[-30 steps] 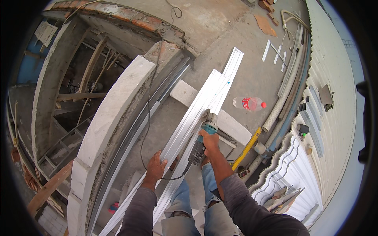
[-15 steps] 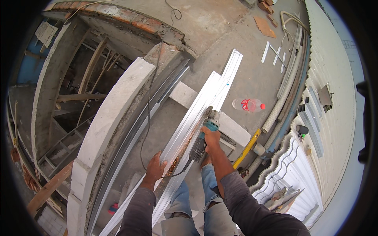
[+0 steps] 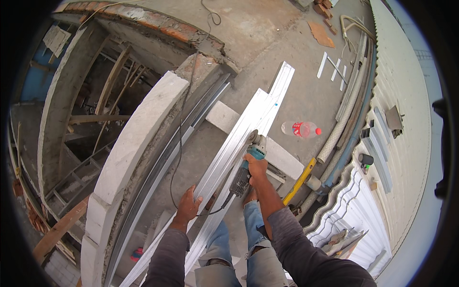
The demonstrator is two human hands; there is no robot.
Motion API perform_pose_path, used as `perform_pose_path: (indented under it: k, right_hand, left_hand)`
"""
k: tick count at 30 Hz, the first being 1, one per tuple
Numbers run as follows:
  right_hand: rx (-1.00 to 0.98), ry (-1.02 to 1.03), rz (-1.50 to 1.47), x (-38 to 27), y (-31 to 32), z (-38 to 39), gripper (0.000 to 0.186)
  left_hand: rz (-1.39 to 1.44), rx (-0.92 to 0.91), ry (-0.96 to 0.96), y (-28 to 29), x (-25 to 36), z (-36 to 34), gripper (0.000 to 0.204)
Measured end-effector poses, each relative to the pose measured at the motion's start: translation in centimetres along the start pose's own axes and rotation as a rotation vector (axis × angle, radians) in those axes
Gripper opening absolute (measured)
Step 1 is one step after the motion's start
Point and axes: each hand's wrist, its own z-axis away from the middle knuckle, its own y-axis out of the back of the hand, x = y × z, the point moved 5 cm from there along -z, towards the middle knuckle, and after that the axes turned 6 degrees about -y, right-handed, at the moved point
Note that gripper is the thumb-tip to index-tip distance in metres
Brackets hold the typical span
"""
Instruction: The person measures and cuts long white metal profiles using an angle grinder on a rooftop. They mark the profiles, cut them to length, and place the cut pieces aside.
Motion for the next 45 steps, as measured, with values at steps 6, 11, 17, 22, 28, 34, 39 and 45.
perform_pose_path:
  k: [6, 11, 17, 22, 28, 34, 39, 45]
  right_hand:
    - [0.03, 0.049, 0.039, 0.0, -0.2, -0.3, 0.028]
    - [-0.008, 0.021, -0.046, -1.1, -0.2, -1.3, 0.03]
    - [0.014, 0.05, -0.032, -1.9, -0.1, -1.3, 0.032]
    - [0.011, 0.051, 0.0, -2.2, 0.1, -1.6, 0.033]
    - [0.017, 0.036, 0.024, -1.8, 0.2, -2.0, 0.033]
    - [0.03, 0.042, 0.023, -2.2, 0.1, -2.6, 0.032]
    - [0.021, 0.033, 0.004, -3.5, 0.1, -3.1, 0.03]
    - [-0.008, 0.062, -0.013, -4.2, 0.2, -3.3, 0.029]
  left_hand:
    - [-0.009, 0.019, -0.011, 0.0, -0.1, -0.1, 0.066]
    - [0.004, 0.027, -0.039, -0.2, -0.4, -0.1, 0.067]
    - [-0.027, 0.028, -0.028, -0.1, -0.2, -0.1, 0.067]
    - [-0.016, 0.011, 0.004, 0.0, 0.1, -0.1, 0.067]
    - [-0.007, 0.001, 0.024, 0.1, 0.1, -0.2, 0.067]
    - [-0.013, -0.004, 0.01, 0.0, -0.1, -0.1, 0.068]
    - [-0.008, 0.001, -0.007, 0.0, -0.1, -0.3, 0.068]
    - [-0.045, -0.017, -0.024, 0.0, 0.1, -0.3, 0.069]
